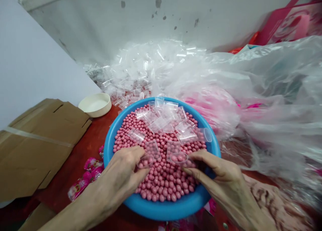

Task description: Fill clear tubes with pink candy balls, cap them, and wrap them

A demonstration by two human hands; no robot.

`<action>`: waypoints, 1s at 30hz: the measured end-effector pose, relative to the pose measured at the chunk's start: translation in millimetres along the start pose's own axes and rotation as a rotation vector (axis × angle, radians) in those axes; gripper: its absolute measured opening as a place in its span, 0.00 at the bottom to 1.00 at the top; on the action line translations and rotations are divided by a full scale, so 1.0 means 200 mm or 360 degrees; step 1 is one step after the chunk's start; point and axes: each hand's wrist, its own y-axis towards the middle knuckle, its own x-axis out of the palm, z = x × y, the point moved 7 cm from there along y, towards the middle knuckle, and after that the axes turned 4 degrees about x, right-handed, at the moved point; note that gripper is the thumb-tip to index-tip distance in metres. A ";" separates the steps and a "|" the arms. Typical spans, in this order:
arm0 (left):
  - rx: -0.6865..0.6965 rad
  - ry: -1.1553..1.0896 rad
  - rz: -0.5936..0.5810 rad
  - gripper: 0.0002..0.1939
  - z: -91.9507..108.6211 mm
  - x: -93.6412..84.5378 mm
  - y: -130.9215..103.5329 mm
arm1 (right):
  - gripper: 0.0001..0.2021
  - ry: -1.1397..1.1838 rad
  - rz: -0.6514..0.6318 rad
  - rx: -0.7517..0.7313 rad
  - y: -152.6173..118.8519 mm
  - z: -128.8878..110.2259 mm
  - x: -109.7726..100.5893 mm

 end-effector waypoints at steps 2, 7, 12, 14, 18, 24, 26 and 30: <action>-0.0062 -0.0226 -0.0045 0.06 -0.05 0.00 0.00 | 0.02 -0.0020 0.0042 -0.0060 0.00 0.00 0.00; -0.0335 -0.0799 0.0113 0.09 -0.17 -0.09 0.03 | 0.03 -0.0076 0.0045 -0.0167 -0.01 0.00 0.01; -0.0245 -0.0101 0.0677 0.17 -0.28 -0.35 0.14 | 0.04 -0.0296 0.0128 -0.0330 -0.02 -0.02 0.02; -0.0224 0.0083 0.0616 0.16 -0.34 -0.35 0.22 | 0.03 -0.0357 0.0143 -0.0383 -0.03 -0.02 0.04; -0.0215 0.0409 0.0385 0.13 -0.42 -0.29 0.35 | 0.04 -0.0362 0.0101 -0.0407 -0.04 -0.01 0.06; -0.0282 0.0802 0.0194 0.18 -0.34 -0.31 0.36 | 0.04 -0.0098 0.0127 -0.0254 -0.02 -0.04 0.04; -0.0318 0.0858 0.0297 0.19 -0.26 -0.35 0.29 | 0.03 0.0013 0.0105 -0.0191 -0.01 -0.04 0.04; -0.0027 0.0007 0.0617 0.14 -0.05 -0.33 0.09 | 0.05 0.0222 0.0052 -0.0008 -0.01 -0.02 0.08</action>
